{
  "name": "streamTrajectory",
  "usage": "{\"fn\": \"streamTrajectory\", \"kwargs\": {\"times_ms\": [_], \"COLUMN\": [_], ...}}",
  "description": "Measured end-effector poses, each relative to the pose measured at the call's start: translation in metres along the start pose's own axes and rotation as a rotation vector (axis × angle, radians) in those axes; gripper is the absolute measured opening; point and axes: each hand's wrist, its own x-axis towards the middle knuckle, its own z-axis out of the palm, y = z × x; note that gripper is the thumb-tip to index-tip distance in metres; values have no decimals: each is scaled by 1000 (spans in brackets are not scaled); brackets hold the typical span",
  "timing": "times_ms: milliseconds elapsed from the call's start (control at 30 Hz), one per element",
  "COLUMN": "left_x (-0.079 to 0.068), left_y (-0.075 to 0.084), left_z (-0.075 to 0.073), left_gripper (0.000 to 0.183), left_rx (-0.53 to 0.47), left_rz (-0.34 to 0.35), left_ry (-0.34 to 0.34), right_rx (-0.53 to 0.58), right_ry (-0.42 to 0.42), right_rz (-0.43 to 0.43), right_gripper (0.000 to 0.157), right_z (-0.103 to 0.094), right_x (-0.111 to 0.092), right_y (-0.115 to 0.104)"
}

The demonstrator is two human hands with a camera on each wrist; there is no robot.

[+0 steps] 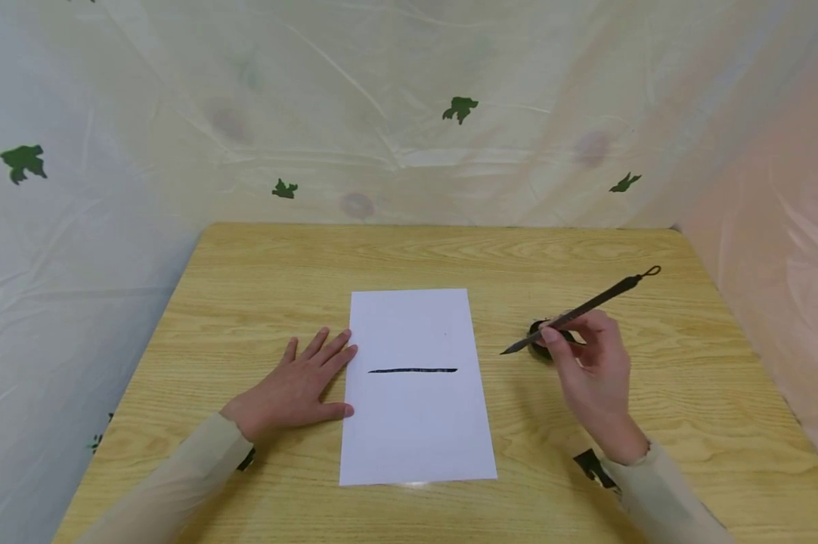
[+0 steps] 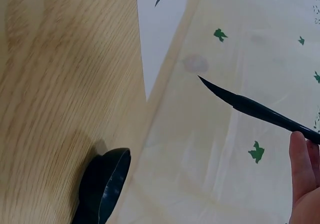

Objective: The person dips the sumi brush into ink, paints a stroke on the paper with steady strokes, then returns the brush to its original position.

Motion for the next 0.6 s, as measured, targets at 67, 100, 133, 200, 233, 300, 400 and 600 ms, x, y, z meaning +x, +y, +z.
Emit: {"fn": "streamTrajectory", "kwargs": {"times_ms": [67,100,133,200,233,300,400,600], "left_x": [0,0,0,-1,-1,-1,-1,0], "left_y": [0,1,1,1,1,1,1,1], "left_z": [0,0,0,0,0,0,0,1], "left_gripper": [89,89,89,90,90,90,90,90], "left_rx": [-1,-2,-3,-5,-5,-3,3,3], "left_rz": [1,-1,-2,-4,-5,-6,-6,-9], "left_ry": [-2,-3,-6,-13,-16,-17,-16,-15], "right_rx": [7,4,-10,3,24,23,64,-38], "right_ry": [-1,-3,-4,-11,-13,-22,-31,-31], "right_rz": [-2,-3,-4,-2,0,3,-6,-25], "right_gripper": [29,29,29,27,27,25,26,28], "right_z": [-3,-5,-6,-11,-13,-18,-26,-44], "right_x": [0,0,0,1,1,3,6,8], "right_y": [-1,-2,-2,-4,-5,-8,-11,-12]}}
